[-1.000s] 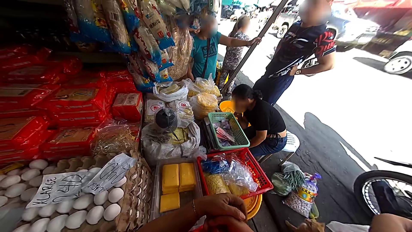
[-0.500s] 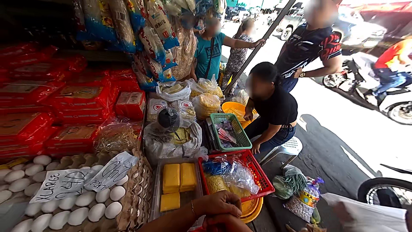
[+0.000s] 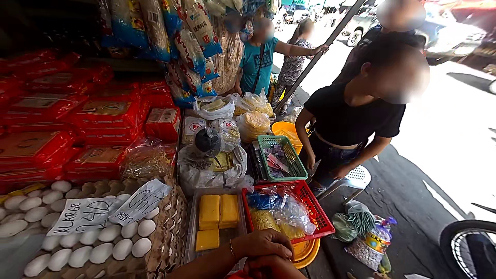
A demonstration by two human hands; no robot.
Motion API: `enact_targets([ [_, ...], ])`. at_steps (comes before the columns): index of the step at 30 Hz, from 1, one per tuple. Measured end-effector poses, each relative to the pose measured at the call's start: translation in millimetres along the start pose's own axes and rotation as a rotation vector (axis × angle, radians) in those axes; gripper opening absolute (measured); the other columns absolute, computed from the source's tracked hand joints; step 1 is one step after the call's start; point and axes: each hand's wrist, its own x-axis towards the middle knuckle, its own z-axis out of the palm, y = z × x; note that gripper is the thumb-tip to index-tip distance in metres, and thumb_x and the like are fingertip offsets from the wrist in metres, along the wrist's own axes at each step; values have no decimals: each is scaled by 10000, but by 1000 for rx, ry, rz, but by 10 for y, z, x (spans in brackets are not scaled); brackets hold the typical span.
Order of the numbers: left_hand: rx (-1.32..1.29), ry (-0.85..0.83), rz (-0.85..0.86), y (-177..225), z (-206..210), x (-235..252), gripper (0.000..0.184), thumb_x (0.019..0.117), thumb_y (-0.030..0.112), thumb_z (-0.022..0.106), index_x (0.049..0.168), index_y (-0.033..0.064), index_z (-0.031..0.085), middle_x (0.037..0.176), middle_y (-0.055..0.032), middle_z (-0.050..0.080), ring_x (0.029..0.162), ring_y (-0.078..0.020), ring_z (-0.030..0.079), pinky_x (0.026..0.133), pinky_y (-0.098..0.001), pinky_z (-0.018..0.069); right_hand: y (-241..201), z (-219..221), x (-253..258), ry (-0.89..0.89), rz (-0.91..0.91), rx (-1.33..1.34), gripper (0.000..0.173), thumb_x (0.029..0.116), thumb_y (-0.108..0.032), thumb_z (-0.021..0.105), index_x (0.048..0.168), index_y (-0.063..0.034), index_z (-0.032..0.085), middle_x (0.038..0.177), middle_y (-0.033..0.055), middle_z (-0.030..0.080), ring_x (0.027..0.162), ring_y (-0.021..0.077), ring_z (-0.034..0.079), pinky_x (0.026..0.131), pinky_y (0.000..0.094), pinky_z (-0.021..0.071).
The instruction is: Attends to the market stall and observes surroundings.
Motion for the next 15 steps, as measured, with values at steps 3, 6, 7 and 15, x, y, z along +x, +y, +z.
enact_targets([
  [3, 4, -29, 14, 2, 14, 31, 198, 1033, 166, 512, 971, 48, 658, 833, 75, 605, 778, 25, 561, 744, -188, 464, 48, -25, 8, -25, -46, 2, 189, 931, -91, 598, 864, -121, 772, 690, -79, 661, 571, -24, 537, 553, 144, 445],
  [6, 39, 14, -1, 9, 20, 44, 207, 1018, 153, 543, 824, 102, 593, 689, 94, 497, 637, 13, 483, 615, -181, 400, 46, -27, 5, -31, -28, -13, 193, 936, -106, 585, 864, -132, 762, 687, -89, 652, 567, -29, 523, 547, 141, 435],
  [7, 52, 33, -8, 3, 20, 43, 230, 1013, 151, 547, 789, 111, 578, 662, 96, 477, 611, 10, 467, 592, -183, 387, 41, -21, 1, -26, -21, -13, 196, 937, -103, 581, 862, -129, 760, 686, -88, 649, 568, -27, 521, 549, 143, 435],
  [15, -22, -13, -9, -56, 36, 3, 174, 1035, 151, 498, 995, 63, 643, 871, 57, 616, 813, -3, 575, 779, -214, 479, 80, 3, -13, -2, -31, 34, 190, 929, -84, 596, 856, -117, 768, 678, -75, 652, 560, -18, 528, 545, 145, 443],
])
